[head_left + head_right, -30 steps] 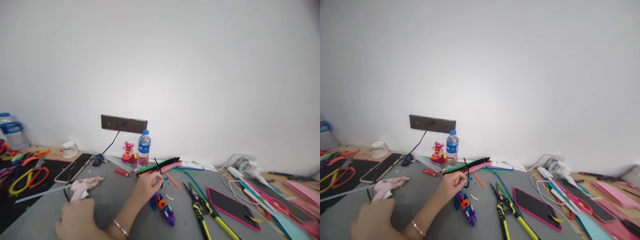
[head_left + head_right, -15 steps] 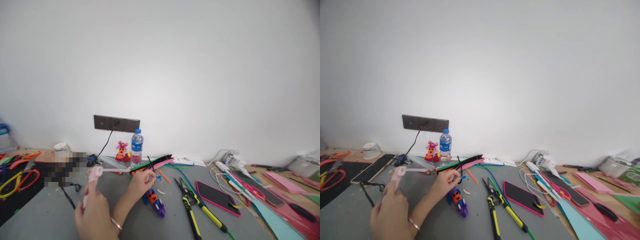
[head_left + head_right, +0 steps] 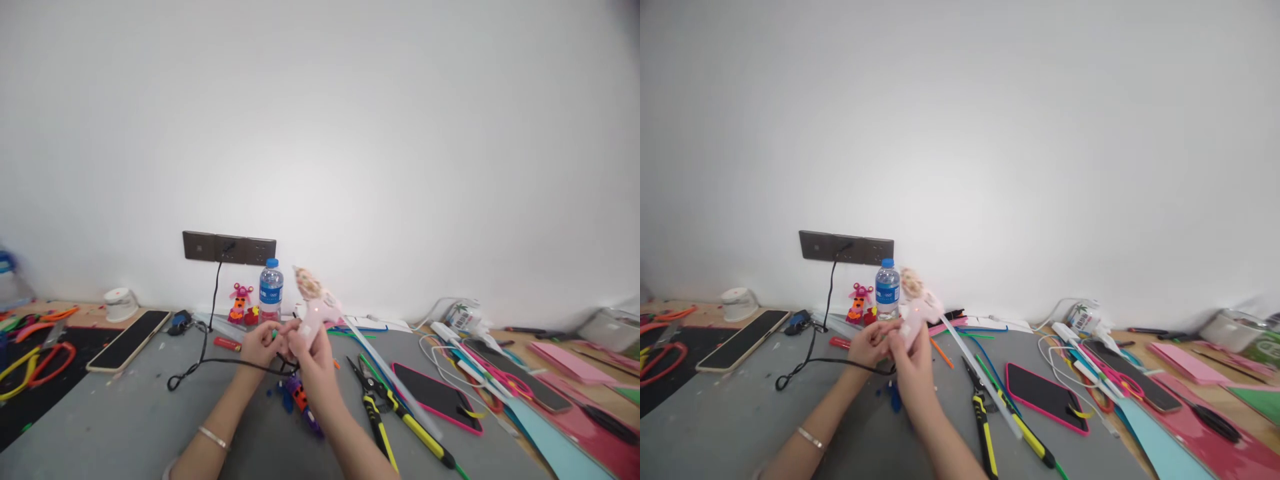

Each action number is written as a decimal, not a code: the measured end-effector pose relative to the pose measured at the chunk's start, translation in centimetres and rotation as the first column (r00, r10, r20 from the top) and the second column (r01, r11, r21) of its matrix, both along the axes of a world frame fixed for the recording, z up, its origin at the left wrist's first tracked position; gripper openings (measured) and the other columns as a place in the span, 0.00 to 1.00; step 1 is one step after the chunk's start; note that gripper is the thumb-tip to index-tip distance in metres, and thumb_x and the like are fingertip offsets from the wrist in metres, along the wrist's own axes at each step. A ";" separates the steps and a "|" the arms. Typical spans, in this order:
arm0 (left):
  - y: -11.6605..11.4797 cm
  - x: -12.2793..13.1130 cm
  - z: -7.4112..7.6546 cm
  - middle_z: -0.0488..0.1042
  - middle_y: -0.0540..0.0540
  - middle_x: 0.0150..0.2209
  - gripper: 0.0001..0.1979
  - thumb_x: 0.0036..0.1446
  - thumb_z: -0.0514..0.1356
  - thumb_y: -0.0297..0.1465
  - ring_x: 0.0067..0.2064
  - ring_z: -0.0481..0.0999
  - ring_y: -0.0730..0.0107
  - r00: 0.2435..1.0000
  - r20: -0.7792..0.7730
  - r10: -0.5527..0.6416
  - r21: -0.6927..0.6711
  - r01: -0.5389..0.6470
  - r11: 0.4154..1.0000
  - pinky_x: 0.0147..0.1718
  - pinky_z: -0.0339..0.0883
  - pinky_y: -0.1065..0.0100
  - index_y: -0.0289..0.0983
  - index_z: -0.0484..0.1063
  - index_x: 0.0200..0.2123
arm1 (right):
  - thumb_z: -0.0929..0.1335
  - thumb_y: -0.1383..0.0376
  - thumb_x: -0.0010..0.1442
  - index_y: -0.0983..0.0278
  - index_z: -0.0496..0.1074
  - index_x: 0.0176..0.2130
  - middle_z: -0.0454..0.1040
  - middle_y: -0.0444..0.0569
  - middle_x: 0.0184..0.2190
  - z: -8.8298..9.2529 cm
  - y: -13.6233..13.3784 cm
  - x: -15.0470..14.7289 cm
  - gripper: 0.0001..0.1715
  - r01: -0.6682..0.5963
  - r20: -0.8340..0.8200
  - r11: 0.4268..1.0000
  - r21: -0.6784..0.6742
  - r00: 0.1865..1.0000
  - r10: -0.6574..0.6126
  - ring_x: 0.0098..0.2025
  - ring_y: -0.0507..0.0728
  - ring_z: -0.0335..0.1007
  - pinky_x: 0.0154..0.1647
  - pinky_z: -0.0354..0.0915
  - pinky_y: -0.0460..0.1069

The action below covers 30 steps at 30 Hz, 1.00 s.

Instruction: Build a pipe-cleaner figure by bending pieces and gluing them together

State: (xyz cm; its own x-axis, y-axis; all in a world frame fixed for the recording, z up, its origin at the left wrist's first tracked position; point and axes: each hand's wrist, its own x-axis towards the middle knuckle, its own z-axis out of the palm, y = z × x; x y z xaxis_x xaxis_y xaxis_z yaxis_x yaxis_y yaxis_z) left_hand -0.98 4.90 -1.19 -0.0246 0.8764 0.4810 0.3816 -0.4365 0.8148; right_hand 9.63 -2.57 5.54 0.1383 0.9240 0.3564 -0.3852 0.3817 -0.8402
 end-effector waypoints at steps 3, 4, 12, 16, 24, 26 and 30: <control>0.4 -0.2 -0.1 0.46 0.60 0.16 0.16 0.51 0.58 0.43 0.17 0.52 0.76 1.000 -0.008 0.011 0.018 -0.011 1.000 0.20 0.50 0.74 0.36 0.75 0.26 | 0.70 0.54 0.57 0.62 0.64 0.35 0.62 0.38 0.23 -2.0 1.4 2.3 0.16 -0.043 -0.195 0.995 -0.089 0.980 0.025 0.19 0.47 0.52 0.20 0.51 0.43; 0.5 -0.2 -0.1 0.46 0.60 0.16 0.15 0.51 0.58 0.42 0.18 0.52 0.76 1.000 -0.011 0.022 0.026 -0.022 0.999 0.20 0.50 0.74 0.36 0.75 0.26 | 0.70 0.53 0.57 0.62 0.64 0.35 0.60 0.37 0.22 -2.6 1.8 2.9 0.17 -0.059 -0.236 0.991 -0.116 0.971 0.031 0.18 0.46 0.49 0.19 0.49 0.43; 0.4 -0.6 0.2 0.45 0.60 0.17 0.13 0.52 0.58 0.40 0.17 0.51 0.76 0.996 -0.032 0.087 0.081 -0.084 0.993 0.19 0.50 0.75 0.37 0.74 0.26 | 0.72 0.55 0.53 0.63 0.67 0.38 0.57 0.35 0.19 -4.4 1.3 5.3 0.19 -0.165 -0.179 0.966 -0.197 0.975 0.131 0.15 0.45 0.46 0.16 0.46 0.43; 0.5 -1.1 0.5 0.45 0.60 0.17 0.13 0.53 0.58 0.40 0.17 0.51 0.76 0.992 -0.031 0.121 0.104 -0.117 0.988 0.19 0.50 0.75 0.37 0.74 0.26 | 0.72 0.58 0.54 0.64 0.66 0.41 0.61 0.35 0.17 -5.1 0.6 5.1 0.18 -0.280 -0.100 0.926 -0.252 0.959 0.263 0.14 0.45 0.48 0.16 0.46 0.42; 0.3 -1.7 0.8 0.46 0.60 0.17 0.12 0.54 0.58 0.39 0.17 0.53 0.76 0.981 -0.020 0.192 0.158 -0.187 0.970 0.20 0.52 0.76 0.36 0.75 0.27 | 0.69 0.44 0.55 0.62 0.62 0.24 0.59 0.36 0.13 -6.6 0.5 4.0 0.27 -0.198 0.062 0.931 -0.308 0.972 0.227 0.12 0.44 0.49 0.11 0.45 0.40; 0.2 -1.6 0.9 0.46 0.60 0.17 0.12 0.54 0.58 0.38 0.17 0.54 0.76 0.979 -0.028 0.200 0.171 -0.192 0.966 0.20 0.52 0.76 0.37 0.75 0.27 | 0.69 0.43 0.54 0.63 0.63 0.26 0.59 0.35 0.12 -6.5 0.5 3.9 0.27 -0.193 0.054 0.930 -0.312 0.974 0.220 0.11 0.44 0.48 0.10 0.43 0.40; 0.1 -1.6 1.1 0.47 0.60 0.16 0.11 0.54 0.58 0.37 0.17 0.54 0.76 0.978 -0.056 0.203 0.192 -0.189 0.963 0.20 0.52 0.76 0.37 0.75 0.27 | 0.69 0.42 0.54 0.64 0.65 0.29 0.60 0.35 0.12 -6.5 0.5 3.9 0.28 -0.203 0.037 0.928 -0.311 0.973 0.226 0.10 0.44 0.46 0.09 0.40 0.40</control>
